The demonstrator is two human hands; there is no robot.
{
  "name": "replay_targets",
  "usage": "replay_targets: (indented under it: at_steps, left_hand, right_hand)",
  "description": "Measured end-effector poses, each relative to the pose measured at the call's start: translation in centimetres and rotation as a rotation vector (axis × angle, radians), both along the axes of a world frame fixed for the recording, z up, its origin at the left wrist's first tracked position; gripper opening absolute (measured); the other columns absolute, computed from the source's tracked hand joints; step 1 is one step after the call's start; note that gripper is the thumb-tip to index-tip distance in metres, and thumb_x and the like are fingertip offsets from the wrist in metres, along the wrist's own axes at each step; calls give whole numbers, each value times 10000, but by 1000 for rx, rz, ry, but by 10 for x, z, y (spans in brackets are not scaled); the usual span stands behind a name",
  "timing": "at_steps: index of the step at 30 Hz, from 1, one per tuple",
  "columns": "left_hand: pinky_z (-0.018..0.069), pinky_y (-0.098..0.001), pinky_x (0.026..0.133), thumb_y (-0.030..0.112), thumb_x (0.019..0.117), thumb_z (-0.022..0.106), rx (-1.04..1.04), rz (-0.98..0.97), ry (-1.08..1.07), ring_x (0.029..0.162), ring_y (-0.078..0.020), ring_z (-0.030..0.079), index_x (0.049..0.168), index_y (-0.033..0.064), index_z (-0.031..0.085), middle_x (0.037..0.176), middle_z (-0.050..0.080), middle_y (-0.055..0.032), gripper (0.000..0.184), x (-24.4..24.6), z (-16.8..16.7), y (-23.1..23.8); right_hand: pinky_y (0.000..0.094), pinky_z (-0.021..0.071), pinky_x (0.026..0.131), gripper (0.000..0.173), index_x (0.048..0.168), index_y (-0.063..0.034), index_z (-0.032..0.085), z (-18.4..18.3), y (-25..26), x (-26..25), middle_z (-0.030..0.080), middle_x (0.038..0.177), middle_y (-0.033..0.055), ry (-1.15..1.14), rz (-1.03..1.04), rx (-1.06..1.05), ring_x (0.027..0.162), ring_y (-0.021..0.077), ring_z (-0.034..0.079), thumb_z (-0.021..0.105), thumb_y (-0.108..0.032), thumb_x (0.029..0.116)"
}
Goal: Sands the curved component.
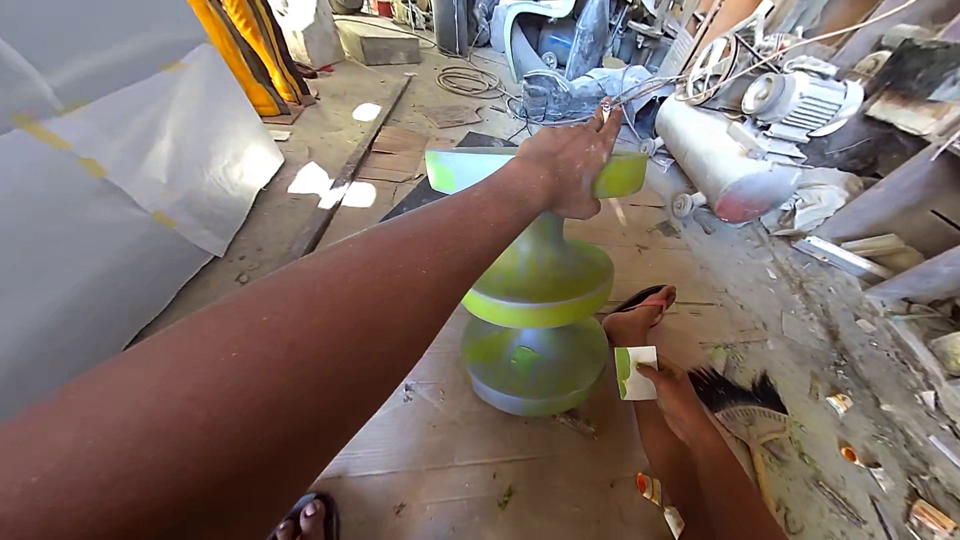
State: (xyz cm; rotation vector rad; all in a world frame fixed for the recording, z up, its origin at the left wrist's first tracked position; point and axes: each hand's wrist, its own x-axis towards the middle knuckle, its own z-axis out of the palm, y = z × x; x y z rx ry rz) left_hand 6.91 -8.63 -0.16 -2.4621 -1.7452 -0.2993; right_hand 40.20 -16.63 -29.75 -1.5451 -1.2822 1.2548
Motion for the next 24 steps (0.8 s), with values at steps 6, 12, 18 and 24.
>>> replay_targets:
  at_steps: [6,12,18,24]
  left_hand:
    - [541,-623,868,421,757,829,0,-2,-4,1243,-413,607,1652,47,70,1703,200,-164,1232,-1,0,2]
    - [531,-645,859,419,762,828,-3,15,-3,1250,-427,598,1654,60,70,1690,232,-171,1225,-2,2,2]
    - [522,-654,878,428,762,823,-7,30,-5,1266,-433,584,1656,66,70,1682,254,-173,1224,-3,3,3]
    - [521,-650,873,444,764,814,-7,39,8,1263,-422,588,1655,62,83,1682,261,-165,1214,-4,4,6]
  right_hand:
    - [402,602,865,293,1214,-6,663,-16,11,-6,723,1093,136,-101,25,46,970,212,712,716,-127,952]
    - [425,579,908,286,1237,-11,675,-23,28,-6,720,1142,148,-94,-121,81,1009,224,704,699,-117,972]
    - [470,560,968,311,1246,-14,678,-34,42,-8,707,1180,167,-207,-40,91,1081,257,689,702,-161,973]
    - [446,555,999,336,1277,-26,668,-33,40,-12,700,1230,148,-244,70,70,1128,230,681,696,-181,981]
